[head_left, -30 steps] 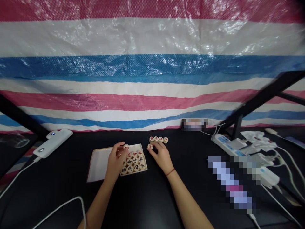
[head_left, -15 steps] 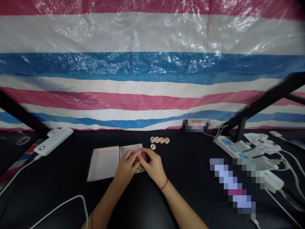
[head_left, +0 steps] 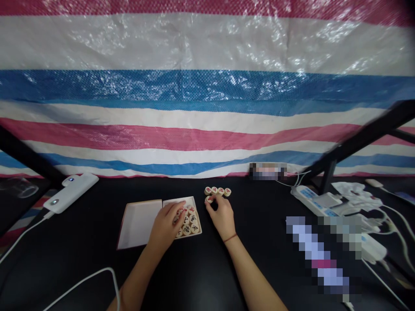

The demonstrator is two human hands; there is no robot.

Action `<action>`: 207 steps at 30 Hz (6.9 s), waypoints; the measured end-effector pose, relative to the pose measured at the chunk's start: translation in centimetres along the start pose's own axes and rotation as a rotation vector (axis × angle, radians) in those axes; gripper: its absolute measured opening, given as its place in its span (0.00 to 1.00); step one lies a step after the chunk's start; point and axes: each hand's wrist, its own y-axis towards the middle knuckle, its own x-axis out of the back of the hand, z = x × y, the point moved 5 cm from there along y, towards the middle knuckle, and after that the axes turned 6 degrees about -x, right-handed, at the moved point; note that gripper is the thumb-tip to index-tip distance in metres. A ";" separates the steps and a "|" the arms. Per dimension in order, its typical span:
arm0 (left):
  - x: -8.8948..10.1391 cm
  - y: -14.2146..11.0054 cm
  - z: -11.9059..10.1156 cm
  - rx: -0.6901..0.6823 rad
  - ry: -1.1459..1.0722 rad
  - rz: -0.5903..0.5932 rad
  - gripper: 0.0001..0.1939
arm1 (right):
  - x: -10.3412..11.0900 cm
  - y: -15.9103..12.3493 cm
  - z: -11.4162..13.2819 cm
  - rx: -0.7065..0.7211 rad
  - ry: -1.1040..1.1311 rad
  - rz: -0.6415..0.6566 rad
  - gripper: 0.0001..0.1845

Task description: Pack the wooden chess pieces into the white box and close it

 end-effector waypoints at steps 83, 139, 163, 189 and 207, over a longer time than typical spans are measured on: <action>0.5 0.4 1.5 0.267 -0.188 0.083 0.13 | 0.9 -2.6 7.5 0.442 0.219 0.100 0.17; -1.9 -1.6 -0.2 0.047 0.305 0.493 0.52 | 4.1 1.4 -1.0 0.047 -0.131 0.003 0.13; -1.1 -0.5 2.4 0.033 0.116 0.519 0.52 | 1.9 0.9 -1.3 0.085 -0.186 -0.010 0.04; -1.8 1.5 -0.2 0.105 0.447 0.293 0.15 | -1.5 -1.7 4.1 0.141 0.185 0.315 0.17; -1.4 3.1 -0.3 0.310 -0.351 0.138 0.13 | 0.1 -1.6 4.7 0.241 0.343 0.194 0.16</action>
